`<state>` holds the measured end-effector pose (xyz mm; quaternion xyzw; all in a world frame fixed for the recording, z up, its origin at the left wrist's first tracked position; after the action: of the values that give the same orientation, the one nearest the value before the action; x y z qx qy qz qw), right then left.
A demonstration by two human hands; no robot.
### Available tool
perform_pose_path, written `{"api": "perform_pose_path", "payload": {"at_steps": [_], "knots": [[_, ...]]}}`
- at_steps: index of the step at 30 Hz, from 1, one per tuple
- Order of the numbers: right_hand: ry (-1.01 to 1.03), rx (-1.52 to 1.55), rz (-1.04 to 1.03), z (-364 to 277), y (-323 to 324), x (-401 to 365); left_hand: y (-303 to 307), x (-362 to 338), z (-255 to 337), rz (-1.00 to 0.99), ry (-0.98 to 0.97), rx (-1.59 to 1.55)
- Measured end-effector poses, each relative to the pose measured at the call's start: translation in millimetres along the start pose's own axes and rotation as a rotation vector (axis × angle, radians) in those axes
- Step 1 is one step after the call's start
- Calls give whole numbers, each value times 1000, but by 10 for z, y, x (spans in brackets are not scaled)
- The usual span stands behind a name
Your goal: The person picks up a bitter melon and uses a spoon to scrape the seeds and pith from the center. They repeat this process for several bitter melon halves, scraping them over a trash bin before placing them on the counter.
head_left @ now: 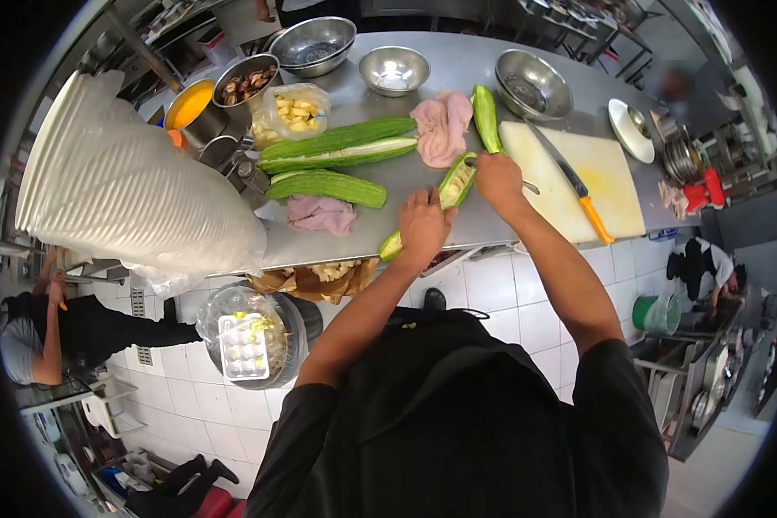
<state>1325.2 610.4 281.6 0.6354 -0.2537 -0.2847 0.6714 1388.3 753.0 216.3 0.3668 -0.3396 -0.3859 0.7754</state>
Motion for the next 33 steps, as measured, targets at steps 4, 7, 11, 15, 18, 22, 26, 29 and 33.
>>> {"api": "perform_pose_path", "payload": {"at_steps": [4, 7, 11, 15, 18, 22, 26, 29, 33], "knots": [[-21, -27, -15, 82, -59, 154, -29, 7, 58, 28, 29, 4], [-1, -68, -51, 32, -218, 170, -50, -10, 48, 38, 30, 7], [102, -90, -51, -164, -190, 92, -85, -13, 23, 18, 52, -60], [142, -112, -119, -271, -271, 64, -120, -26, 16, -12, 58, -63], [127, -99, -143, -373, -323, 34, -98, -23, 3, -26, 57, -69], [104, 22, -162, -596, -273, -271, -98, -53, 8, -53, 68, -75], [108, 69, -210, -657, -188, -460, -173, -74, -95, 12, 70, -95], [79, 149, -122, -514, -137, -419, -231, -38, -108, 88, 67, -84], [84, 123, 1, -127, -143, 128, -64, -31, -34, 85, 102, -103]]}}
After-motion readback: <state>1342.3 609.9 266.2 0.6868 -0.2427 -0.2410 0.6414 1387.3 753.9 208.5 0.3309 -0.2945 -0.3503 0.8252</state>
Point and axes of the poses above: each hand's wrist, its own x-axis towards the middle knuckle, its own y-axis out of the back of the hand, z = x × y, the point moved 6 cm from there along x, towards the middle knuckle, and after that the axes turned 7 degrees about -z, right-handed, at the moved point
